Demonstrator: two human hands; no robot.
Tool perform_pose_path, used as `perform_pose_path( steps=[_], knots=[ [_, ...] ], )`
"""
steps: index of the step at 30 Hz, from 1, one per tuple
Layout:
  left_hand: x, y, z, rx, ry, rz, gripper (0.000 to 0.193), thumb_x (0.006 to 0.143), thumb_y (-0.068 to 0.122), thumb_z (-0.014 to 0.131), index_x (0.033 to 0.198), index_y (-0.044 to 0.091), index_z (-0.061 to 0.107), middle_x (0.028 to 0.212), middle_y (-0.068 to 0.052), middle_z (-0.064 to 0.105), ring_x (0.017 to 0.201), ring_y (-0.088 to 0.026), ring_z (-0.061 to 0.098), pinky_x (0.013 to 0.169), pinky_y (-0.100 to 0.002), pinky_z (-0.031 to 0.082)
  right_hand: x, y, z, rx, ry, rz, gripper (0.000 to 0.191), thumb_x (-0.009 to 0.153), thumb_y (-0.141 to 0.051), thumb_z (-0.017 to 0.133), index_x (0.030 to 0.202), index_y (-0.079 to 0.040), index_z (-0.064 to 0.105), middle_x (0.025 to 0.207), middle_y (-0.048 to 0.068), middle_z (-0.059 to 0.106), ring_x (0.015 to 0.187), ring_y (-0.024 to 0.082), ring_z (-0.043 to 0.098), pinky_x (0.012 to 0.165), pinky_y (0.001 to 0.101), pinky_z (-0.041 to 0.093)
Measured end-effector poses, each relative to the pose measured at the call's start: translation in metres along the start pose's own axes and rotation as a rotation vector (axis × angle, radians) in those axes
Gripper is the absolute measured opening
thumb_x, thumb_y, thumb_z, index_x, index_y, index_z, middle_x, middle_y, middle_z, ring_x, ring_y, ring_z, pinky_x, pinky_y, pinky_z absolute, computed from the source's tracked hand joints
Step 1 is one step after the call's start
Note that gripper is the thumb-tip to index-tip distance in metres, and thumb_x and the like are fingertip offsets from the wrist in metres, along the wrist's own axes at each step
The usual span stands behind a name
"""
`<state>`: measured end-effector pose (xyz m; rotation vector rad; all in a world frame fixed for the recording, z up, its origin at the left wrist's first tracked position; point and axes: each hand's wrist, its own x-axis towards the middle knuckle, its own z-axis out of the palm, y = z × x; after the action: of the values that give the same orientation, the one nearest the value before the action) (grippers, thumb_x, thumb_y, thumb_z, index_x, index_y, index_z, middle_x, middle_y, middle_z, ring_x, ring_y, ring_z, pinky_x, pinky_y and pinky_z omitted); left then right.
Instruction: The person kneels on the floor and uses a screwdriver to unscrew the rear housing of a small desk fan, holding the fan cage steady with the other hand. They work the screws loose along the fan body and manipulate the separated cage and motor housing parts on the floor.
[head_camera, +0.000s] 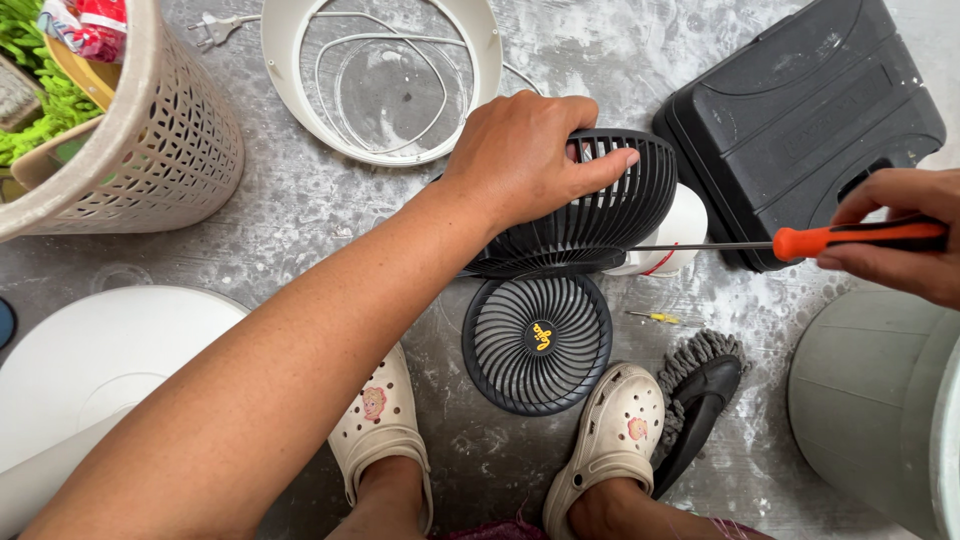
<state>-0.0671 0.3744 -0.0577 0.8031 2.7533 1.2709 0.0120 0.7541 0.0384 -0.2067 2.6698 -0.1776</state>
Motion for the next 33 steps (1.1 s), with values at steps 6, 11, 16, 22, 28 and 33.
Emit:
perform_pose_path(
  steps=[6, 11, 16, 22, 28, 33],
  knots=[
    [-0.001, -0.003, -0.003, -0.020, 0.013, -0.016, 0.052, 0.083, 0.062, 0.070, 0.074, 0.011, 0.070, 0.063, -0.005, 0.070, 0.063, -0.029, 0.071, 0.058, -0.044, 0.054, -0.008, 0.010, 0.010, 0.102, 0.069, -0.014, 0.035, 0.073, -0.027, 0.088, 0.098, -0.006, 0.075, 0.074, 0.007, 0.071, 0.059, 0.016, 0.067, 0.057, 0.0321, 0.055],
    [-0.003, -0.005, -0.003, -0.006, 0.021, -0.003, 0.052, 0.083, 0.062, 0.070, 0.073, 0.011, 0.069, 0.064, -0.006, 0.071, 0.066, -0.033, 0.070, 0.061, -0.047, 0.053, -0.017, 0.016, 0.015, 0.086, 0.078, 0.062, 0.034, 0.074, -0.027, 0.088, 0.098, -0.006, 0.075, 0.074, 0.007, 0.071, 0.059, 0.016, 0.067, 0.058, 0.0321, 0.055],
    [-0.004, -0.003, -0.004, 0.008, -0.007, 0.015, 0.052, 0.085, 0.060, 0.070, 0.072, 0.010, 0.069, 0.065, -0.006, 0.070, 0.067, -0.034, 0.070, 0.060, -0.049, 0.053, -0.030, 0.019, 0.017, 0.074, 0.083, 0.116, 0.034, 0.075, -0.028, 0.088, 0.097, -0.006, 0.076, 0.074, 0.007, 0.071, 0.060, 0.016, 0.067, 0.058, 0.0322, 0.055],
    [-0.002, 0.003, -0.006, -0.002, -0.068, -0.071, 0.048, 0.085, 0.059, 0.069, 0.076, 0.012, 0.071, 0.063, -0.002, 0.070, 0.062, -0.027, 0.071, 0.056, -0.044, 0.053, -0.038, 0.014, 0.016, 0.069, 0.075, 0.145, 0.033, 0.075, -0.028, 0.088, 0.097, -0.007, 0.076, 0.074, 0.007, 0.071, 0.060, 0.016, 0.068, 0.059, 0.0322, 0.055],
    [-0.002, 0.003, -0.006, 0.034, -0.049, -0.049, 0.048, 0.085, 0.059, 0.071, 0.079, 0.012, 0.073, 0.064, -0.003, 0.071, 0.063, -0.028, 0.071, 0.057, -0.044, 0.053, -0.044, 0.009, 0.015, 0.059, 0.073, 0.161, 0.032, 0.076, -0.029, 0.088, 0.096, -0.007, 0.077, 0.074, 0.007, 0.071, 0.061, 0.016, 0.068, 0.060, 0.0323, 0.055],
    [-0.005, 0.005, -0.004, 0.052, -0.068, -0.064, 0.046, 0.083, 0.060, 0.072, 0.085, 0.014, 0.076, 0.063, -0.003, 0.070, 0.062, -0.029, 0.071, 0.058, -0.044, 0.055, -0.052, 0.004, 0.015, 0.047, 0.068, 0.178, 0.031, 0.077, -0.029, 0.087, 0.096, -0.007, 0.077, 0.074, 0.007, 0.070, 0.061, 0.016, 0.068, 0.060, 0.0323, 0.055]
  ],
)
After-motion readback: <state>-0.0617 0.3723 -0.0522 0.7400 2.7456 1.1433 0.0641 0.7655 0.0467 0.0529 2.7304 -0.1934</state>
